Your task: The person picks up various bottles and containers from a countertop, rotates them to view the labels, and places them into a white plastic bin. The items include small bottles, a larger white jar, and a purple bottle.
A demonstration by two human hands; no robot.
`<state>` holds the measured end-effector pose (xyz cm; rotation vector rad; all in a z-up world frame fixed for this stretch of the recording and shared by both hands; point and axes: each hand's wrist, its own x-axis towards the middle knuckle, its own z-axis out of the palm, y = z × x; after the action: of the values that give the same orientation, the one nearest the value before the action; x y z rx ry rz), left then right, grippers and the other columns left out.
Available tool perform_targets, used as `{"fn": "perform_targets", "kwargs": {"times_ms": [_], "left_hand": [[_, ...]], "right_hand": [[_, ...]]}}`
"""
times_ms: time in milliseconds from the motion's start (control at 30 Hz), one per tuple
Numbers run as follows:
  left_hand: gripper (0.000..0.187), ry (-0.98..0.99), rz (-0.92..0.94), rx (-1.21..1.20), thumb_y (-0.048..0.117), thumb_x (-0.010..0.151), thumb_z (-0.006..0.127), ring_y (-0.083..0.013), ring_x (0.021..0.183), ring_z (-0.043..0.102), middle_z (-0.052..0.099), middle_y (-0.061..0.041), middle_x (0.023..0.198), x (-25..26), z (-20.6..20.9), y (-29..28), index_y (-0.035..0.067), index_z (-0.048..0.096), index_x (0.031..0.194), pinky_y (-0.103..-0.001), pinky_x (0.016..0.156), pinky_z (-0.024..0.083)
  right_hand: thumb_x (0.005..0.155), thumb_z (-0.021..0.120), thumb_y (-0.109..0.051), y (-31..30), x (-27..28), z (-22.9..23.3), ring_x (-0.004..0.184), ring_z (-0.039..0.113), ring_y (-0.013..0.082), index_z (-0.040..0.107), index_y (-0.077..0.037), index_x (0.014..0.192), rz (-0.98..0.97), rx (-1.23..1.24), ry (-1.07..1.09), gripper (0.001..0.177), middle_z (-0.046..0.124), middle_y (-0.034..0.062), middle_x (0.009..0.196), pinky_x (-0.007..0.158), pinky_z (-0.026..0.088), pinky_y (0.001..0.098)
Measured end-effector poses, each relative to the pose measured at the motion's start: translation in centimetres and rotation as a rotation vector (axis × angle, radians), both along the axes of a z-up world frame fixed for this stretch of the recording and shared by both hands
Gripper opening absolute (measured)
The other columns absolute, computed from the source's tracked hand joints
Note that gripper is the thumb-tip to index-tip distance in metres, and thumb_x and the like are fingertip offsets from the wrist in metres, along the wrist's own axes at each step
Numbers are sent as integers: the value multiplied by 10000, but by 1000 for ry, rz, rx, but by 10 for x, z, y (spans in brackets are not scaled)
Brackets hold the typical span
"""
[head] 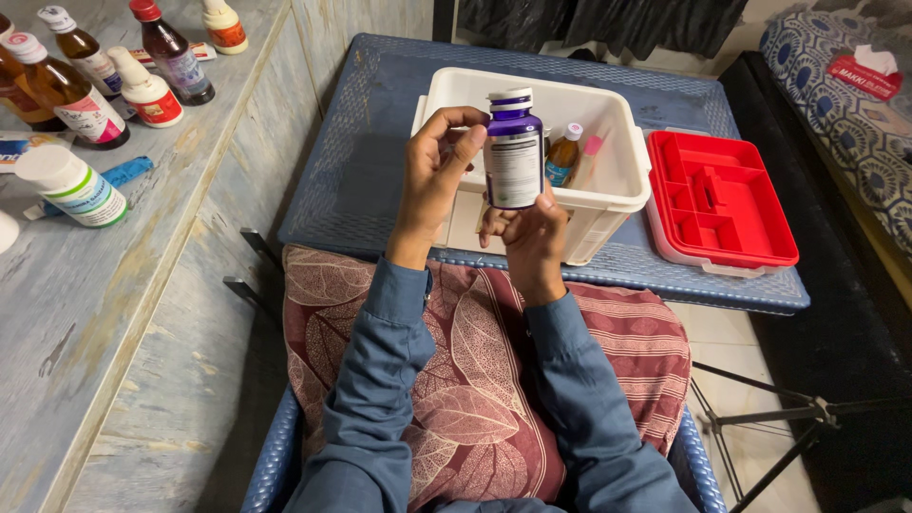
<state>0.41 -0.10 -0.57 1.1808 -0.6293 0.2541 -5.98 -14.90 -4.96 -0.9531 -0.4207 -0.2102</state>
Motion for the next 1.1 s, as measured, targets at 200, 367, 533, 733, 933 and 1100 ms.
{"fn": "perform_targets", "kwargs": {"times_ms": [200, 367, 533, 733, 933, 1100], "left_hand": [[501, 2, -32, 6, 483, 995, 688, -32, 907, 610, 709, 18, 1057, 5, -2, 5, 43, 684, 1234, -213, 726, 468], [572, 32, -39, 61, 521, 969, 691, -34, 876, 602, 714, 15, 1051, 2, 1, 1, 35, 667, 1270, -209, 703, 466], [603, 65, -4, 115, 562, 945, 676, -28, 834, 621, 731, 17, 963, -2, 3, 0, 39, 696, 1247, -201, 674, 478], [596, 44, -18, 105, 566, 956, 677, -25, 803, 607, 722, 19, 928, 1, 0, -1, 30, 711, 1215, -200, 666, 469], [588, 45, -20, 105, 549, 961, 692, -19, 783, 580, 683, 30, 881, 1, -1, 0, 23, 717, 1221, -200, 663, 451], [576, 37, -9, 100, 542, 954, 685, -10, 822, 612, 738, 33, 963, -3, 4, 0, 26, 705, 1210, -186, 670, 464]], "right_hand": [[961, 758, -183, 7, -4, -8, 891, 629, 154, 391, -25, 1435, -439, -231, -156, 620, 584, 125, 1266, 713, 558, 281], [941, 818, -77, 11, -9, -8, 1173, 639, 173, 375, -42, 1459, -589, -415, -225, 683, 512, 98, 1346, 942, 595, 293], [889, 847, -57, 11, -10, -5, 1099, 648, 154, 368, -46, 1424, -634, -461, -203, 719, 512, 95, 1319, 810, 588, 246], [880, 852, -38, 10, -9, -6, 1025, 661, 143, 368, -41, 1409, -641, -480, -213, 716, 529, 102, 1291, 741, 568, 228], [883, 850, -41, 9, -9, -8, 985, 670, 141, 361, -43, 1400, -627, -473, -202, 713, 550, 105, 1253, 731, 564, 228], [885, 842, -61, 11, -10, -6, 1063, 647, 152, 359, -39, 1405, -631, -459, -198, 710, 495, 102, 1312, 767, 576, 240]]}}
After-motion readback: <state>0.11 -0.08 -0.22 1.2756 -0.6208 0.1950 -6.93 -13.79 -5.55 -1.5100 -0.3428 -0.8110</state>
